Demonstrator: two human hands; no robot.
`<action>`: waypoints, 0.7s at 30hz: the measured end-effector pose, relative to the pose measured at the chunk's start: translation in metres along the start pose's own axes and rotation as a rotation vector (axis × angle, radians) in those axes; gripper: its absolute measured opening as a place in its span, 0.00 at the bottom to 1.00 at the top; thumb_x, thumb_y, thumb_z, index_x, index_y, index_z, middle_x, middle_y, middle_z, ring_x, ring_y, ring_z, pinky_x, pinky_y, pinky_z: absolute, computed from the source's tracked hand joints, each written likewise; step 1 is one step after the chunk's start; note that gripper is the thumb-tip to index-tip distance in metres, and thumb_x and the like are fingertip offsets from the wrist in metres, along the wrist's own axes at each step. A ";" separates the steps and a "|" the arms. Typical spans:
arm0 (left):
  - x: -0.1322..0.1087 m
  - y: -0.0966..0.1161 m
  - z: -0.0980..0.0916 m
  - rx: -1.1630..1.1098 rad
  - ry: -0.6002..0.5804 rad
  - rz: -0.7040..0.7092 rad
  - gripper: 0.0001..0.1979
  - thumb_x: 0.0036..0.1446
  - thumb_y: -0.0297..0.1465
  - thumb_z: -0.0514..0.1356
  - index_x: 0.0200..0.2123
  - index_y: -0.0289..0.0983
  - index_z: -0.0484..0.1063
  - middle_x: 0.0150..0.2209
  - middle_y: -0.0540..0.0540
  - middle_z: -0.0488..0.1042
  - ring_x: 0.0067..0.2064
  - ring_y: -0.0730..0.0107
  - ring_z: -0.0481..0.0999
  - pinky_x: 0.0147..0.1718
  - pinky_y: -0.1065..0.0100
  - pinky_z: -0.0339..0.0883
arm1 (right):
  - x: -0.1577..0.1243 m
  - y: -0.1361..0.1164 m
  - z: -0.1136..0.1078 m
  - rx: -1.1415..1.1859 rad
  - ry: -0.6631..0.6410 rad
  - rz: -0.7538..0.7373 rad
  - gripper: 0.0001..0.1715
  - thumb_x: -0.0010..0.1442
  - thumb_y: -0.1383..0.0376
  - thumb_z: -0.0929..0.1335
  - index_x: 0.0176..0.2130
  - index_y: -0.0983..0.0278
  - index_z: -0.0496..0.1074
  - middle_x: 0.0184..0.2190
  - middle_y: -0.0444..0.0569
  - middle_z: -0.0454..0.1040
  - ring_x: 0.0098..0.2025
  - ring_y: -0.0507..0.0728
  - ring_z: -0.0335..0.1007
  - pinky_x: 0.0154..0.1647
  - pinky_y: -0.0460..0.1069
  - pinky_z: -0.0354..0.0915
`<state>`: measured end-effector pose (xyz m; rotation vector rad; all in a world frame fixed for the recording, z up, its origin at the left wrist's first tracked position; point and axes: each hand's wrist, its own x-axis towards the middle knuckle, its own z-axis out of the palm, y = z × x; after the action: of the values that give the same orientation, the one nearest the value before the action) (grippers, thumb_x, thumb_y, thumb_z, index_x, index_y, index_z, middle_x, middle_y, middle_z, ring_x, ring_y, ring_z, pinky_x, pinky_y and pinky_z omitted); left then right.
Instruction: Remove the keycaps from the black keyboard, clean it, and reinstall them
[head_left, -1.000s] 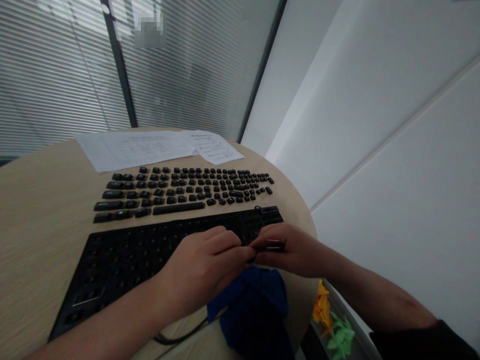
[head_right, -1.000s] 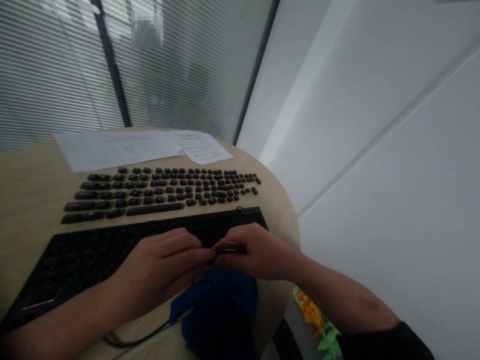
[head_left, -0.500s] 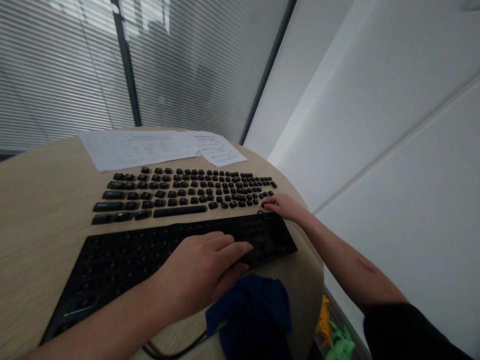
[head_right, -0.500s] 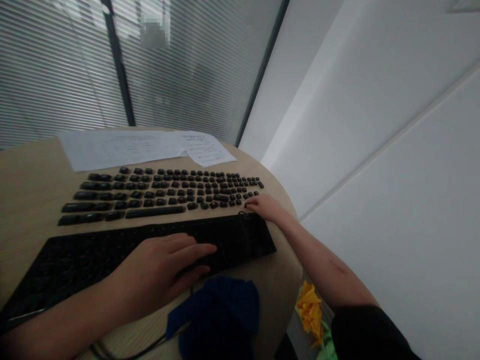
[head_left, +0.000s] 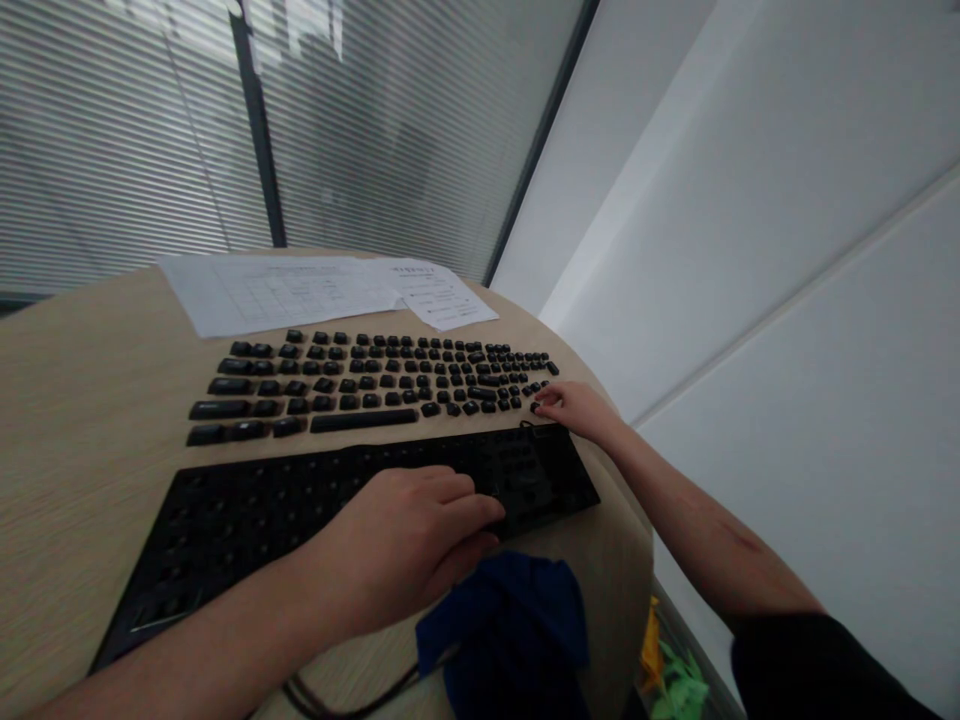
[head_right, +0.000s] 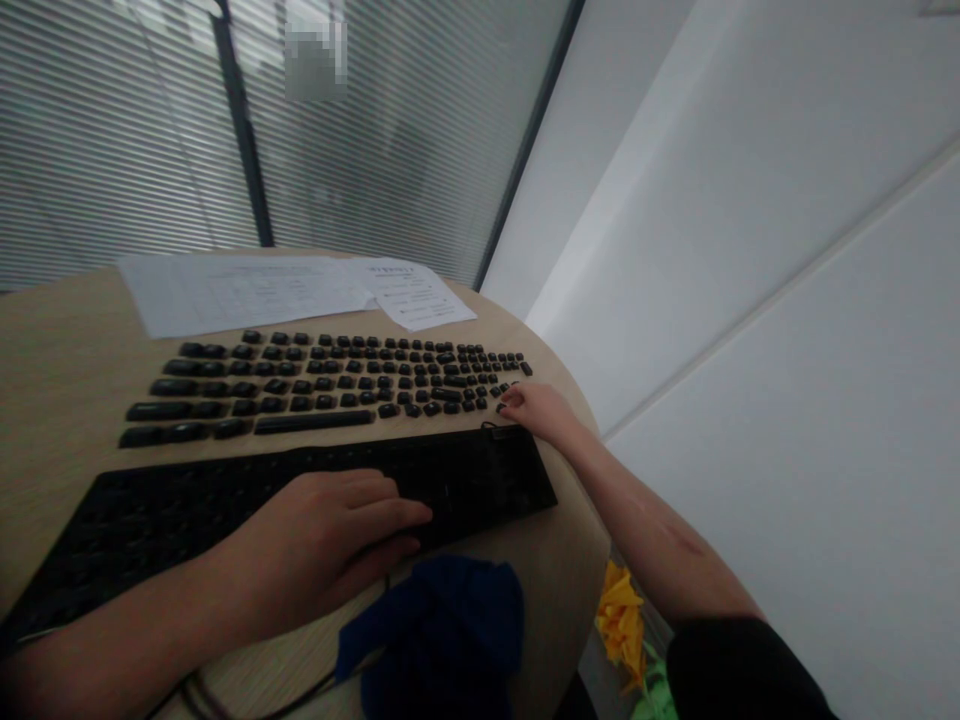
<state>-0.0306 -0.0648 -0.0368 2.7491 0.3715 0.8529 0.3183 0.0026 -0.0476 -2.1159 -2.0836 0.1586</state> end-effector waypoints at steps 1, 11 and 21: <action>0.000 0.000 0.000 0.000 0.000 0.002 0.09 0.70 0.32 0.57 0.45 0.41 0.79 0.31 0.50 0.77 0.31 0.67 0.76 0.29 0.67 0.65 | 0.000 -0.001 0.001 0.007 0.010 -0.008 0.12 0.61 0.62 0.74 0.45 0.62 0.83 0.39 0.50 0.85 0.41 0.60 0.81 0.43 0.51 0.70; -0.001 -0.003 0.000 0.007 -0.016 0.002 0.09 0.69 0.32 0.58 0.44 0.41 0.80 0.31 0.50 0.77 0.32 0.67 0.76 0.29 0.67 0.66 | 0.000 -0.011 0.003 0.020 0.108 -0.085 0.07 0.61 0.65 0.74 0.41 0.60 0.83 0.40 0.50 0.85 0.41 0.61 0.79 0.46 0.53 0.71; 0.005 -0.014 0.010 0.105 -0.080 -0.073 0.08 0.66 0.32 0.61 0.42 0.41 0.82 0.41 0.44 0.81 0.44 0.58 0.79 0.47 0.57 0.73 | -0.098 0.003 -0.050 1.105 0.272 0.080 0.37 0.67 0.35 0.60 0.39 0.62 0.79 0.24 0.47 0.72 0.28 0.57 0.70 0.35 0.53 0.73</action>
<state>-0.0226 -0.0519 -0.0464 2.8360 0.5113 0.7225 0.3287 -0.0972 -0.0035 -1.3997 -1.2471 0.7687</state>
